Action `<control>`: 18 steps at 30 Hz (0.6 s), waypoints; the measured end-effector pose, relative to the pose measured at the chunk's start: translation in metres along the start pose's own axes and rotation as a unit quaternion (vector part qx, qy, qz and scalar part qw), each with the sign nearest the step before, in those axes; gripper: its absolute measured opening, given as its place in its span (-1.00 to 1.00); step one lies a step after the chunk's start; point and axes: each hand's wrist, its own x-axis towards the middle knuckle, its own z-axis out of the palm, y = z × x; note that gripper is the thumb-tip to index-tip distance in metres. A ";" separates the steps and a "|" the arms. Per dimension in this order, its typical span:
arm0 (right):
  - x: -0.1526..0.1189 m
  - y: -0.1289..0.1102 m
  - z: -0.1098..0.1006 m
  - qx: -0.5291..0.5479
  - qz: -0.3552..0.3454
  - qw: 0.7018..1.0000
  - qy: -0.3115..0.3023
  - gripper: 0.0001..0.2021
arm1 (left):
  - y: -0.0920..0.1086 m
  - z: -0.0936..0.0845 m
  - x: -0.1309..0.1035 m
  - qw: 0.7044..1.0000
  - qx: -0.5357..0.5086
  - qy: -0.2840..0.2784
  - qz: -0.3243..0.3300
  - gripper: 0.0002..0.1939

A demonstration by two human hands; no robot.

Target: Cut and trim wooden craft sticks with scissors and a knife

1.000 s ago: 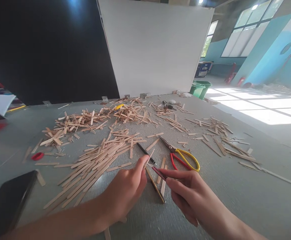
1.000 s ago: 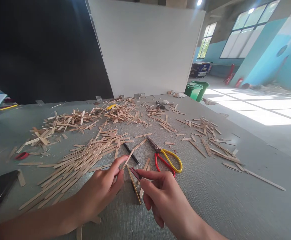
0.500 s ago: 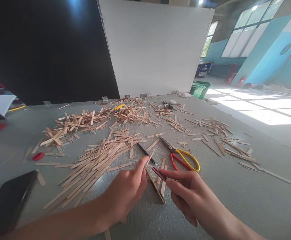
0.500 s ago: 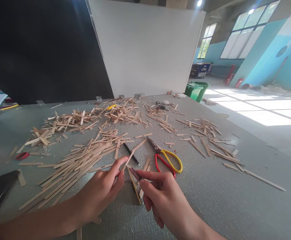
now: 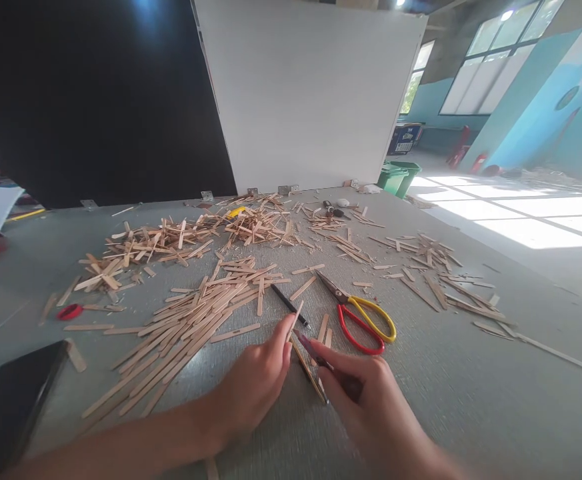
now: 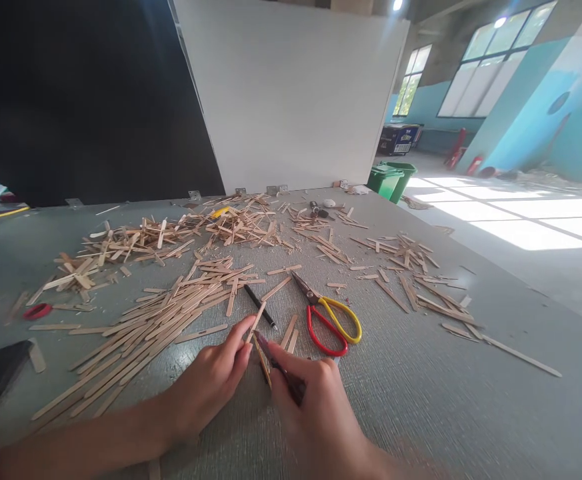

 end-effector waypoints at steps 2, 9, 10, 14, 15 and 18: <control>0.000 0.005 0.002 -0.022 -0.006 1.000 0.009 -0.54 | 0.000 0.000 0.001 1.000 -0.005 -0.002 -0.003 -0.47; 0.003 0.009 0.007 -0.047 -0.016 0.999 0.024 -0.55 | 0.002 -0.006 0.004 0.999 -0.044 -0.022 -0.009 -0.50; 0.003 0.008 0.007 -0.050 -0.016 0.998 0.022 -0.54 | 0.002 -0.006 0.004 0.999 -0.049 -0.024 -0.008 -0.50; 0.003 0.005 0.006 -0.043 -0.010 0.999 0.015 -0.55 | 0.000 -0.005 0.004 0.997 -0.069 -0.029 -0.013 -0.52; 0.003 0.005 0.006 -0.039 -0.009 0.999 0.015 -0.55 | -0.001 -0.005 0.004 0.996 -0.077 -0.031 -0.017 -0.52; 0.005 0.005 0.005 -0.031 -0.007 0.999 0.017 -0.55 | -0.003 -0.004 0.004 0.993 -0.108 -0.032 -0.033 -0.53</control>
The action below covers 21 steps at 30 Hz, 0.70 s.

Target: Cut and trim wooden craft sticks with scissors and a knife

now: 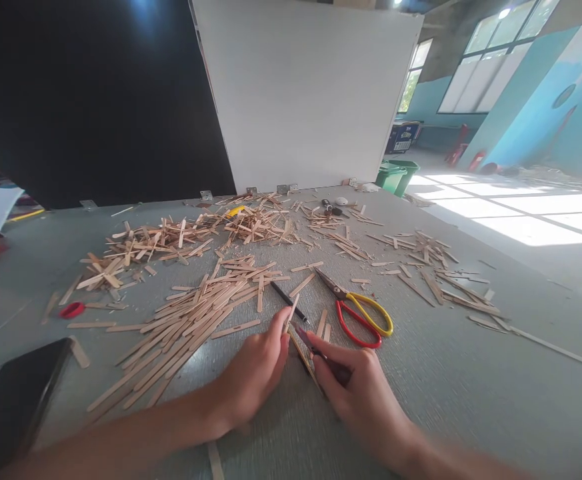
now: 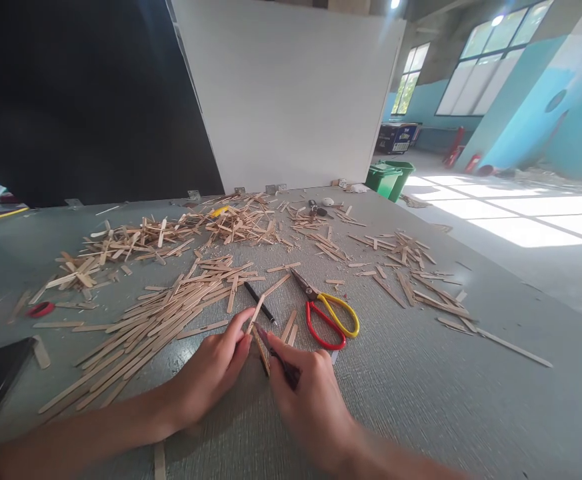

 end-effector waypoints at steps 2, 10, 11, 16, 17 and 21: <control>0.001 0.000 0.000 0.013 0.006 1.000 -0.004 -0.56 | 0.001 -0.001 0.001 0.999 -0.032 0.001 -0.010 -0.56; -0.002 0.004 -0.002 0.007 -0.026 0.999 0.017 -0.54 | 0.010 -0.014 0.015 0.956 -0.268 -0.045 -0.109 -0.80; -0.002 0.005 -0.003 0.001 -0.039 0.999 0.023 -0.54 | 0.011 -0.015 0.016 0.946 -0.296 -0.054 -0.123 -0.83; 0.001 0.006 -0.007 -0.023 -0.075 0.996 0.051 -0.54 | 0.016 -0.015 0.013 0.900 -0.401 -0.087 -0.149 -0.73; 0.002 0.005 -0.007 -0.026 -0.076 0.995 0.054 -0.54 | 0.017 -0.015 0.012 0.891 -0.417 -0.098 -0.151 -0.68; 0.003 0.004 -0.009 -0.036 -0.078 0.995 0.049 -0.53 | 0.017 -0.018 0.013 0.844 -0.483 -0.170 -0.162 -0.59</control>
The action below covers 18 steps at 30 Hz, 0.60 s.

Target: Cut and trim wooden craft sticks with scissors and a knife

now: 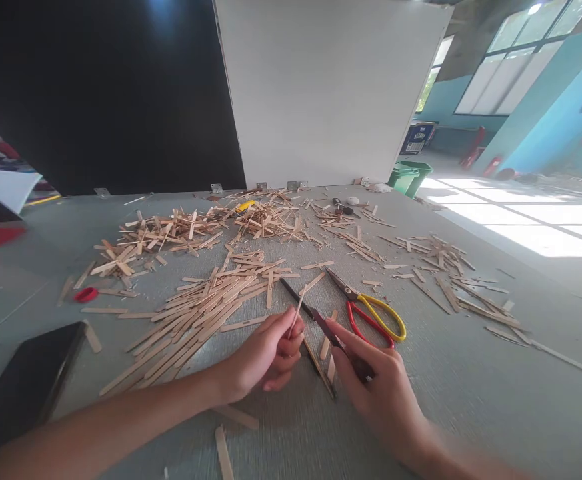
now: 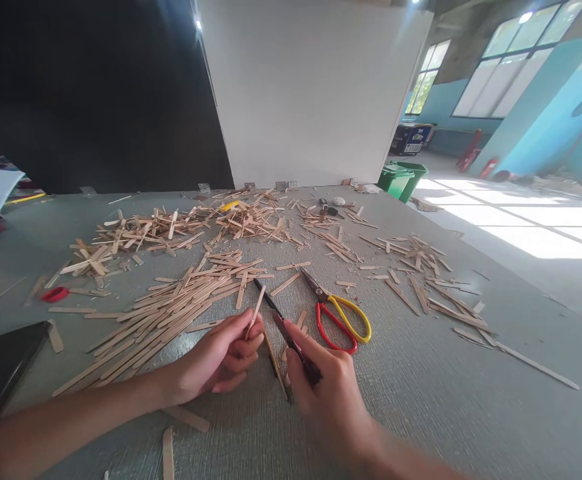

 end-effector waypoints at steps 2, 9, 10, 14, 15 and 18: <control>-0.001 0.000 0.000 -0.005 -0.001 1.000 0.000 -0.54 | 0.002 -0.002 0.000 0.999 -0.028 -0.035 -0.026 -0.60; -0.002 -0.002 -0.002 -0.014 -0.044 0.999 0.008 -0.58 | 0.007 -0.007 0.000 0.992 -0.061 -0.088 -0.072 -0.74; -0.001 -0.002 -0.003 -0.018 -0.054 0.998 0.009 -0.58 | 0.007 -0.007 -0.001 0.992 -0.058 -0.087 -0.069 -0.77; 0.001 -0.002 -0.005 -0.042 -0.082 0.996 0.016 -0.58 | 0.004 -0.007 0.002 0.997 -0.022 -0.066 -0.040 -0.84; 0.001 -0.001 -0.005 -0.048 -0.086 0.995 0.015 -0.58 | 0.002 -0.008 0.003 0.998 -0.008 -0.057 -0.030 -0.82; 0.001 0.004 -0.005 -0.059 -0.089 0.994 0.010 -0.57 | -0.002 -0.009 0.006 0.999 0.041 -0.022 -0.001 -0.69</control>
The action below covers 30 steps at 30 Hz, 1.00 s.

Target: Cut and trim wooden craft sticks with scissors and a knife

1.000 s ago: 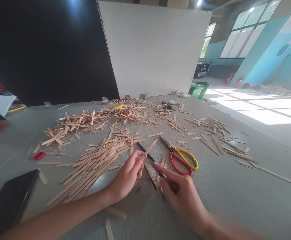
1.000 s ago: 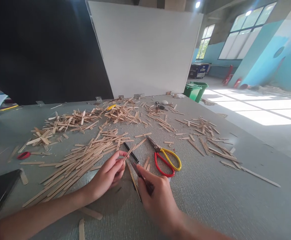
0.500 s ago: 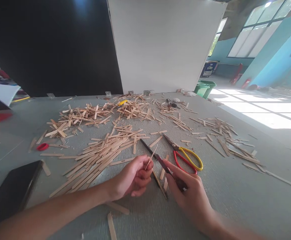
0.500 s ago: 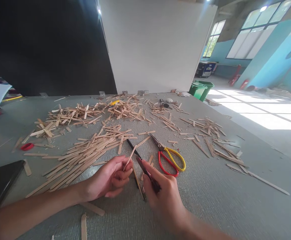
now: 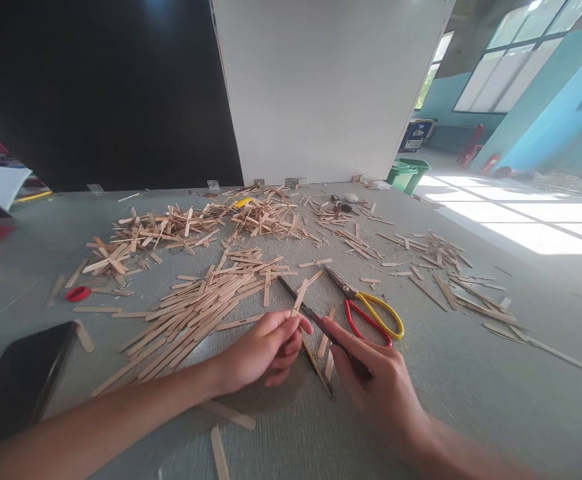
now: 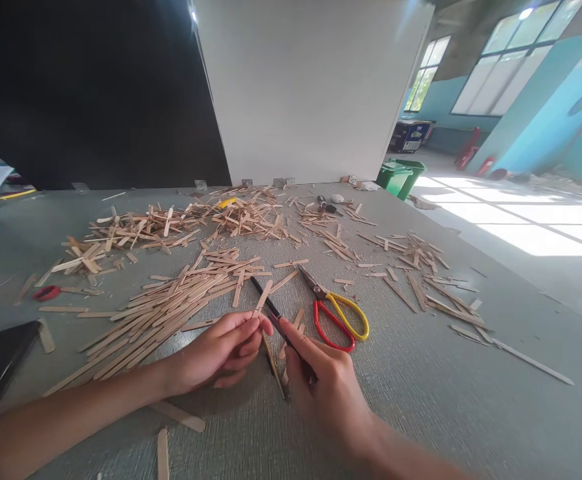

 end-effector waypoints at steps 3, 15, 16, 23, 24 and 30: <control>0.000 0.004 0.002 -0.006 0.006 1.000 -0.005 -0.56 | -0.002 0.000 0.002 0.998 0.048 0.036 0.014 -0.61; -0.001 0.008 0.005 -0.022 -0.009 1.000 -0.016 -0.56 | -0.007 0.003 0.000 0.982 0.159 0.098 0.023 -0.48; -0.001 0.009 0.005 -0.023 -0.006 1.000 -0.016 -0.56 | -0.007 0.003 0.001 0.981 0.164 0.099 0.024 -0.49; 0.000 0.008 0.005 -0.016 0.006 0.999 -0.028 -0.56 | -0.005 0.004 0.001 0.976 0.190 0.102 0.025 -0.50; 0.000 0.008 0.005 -0.016 0.006 0.999 -0.028 -0.56 | -0.005 0.004 0.001 0.975 0.194 0.103 0.026 -0.50; 0.000 0.010 0.006 -0.011 -0.026 1.000 -0.007 -0.56 | -0.007 0.004 0.000 0.970 0.214 0.114 0.015 -0.47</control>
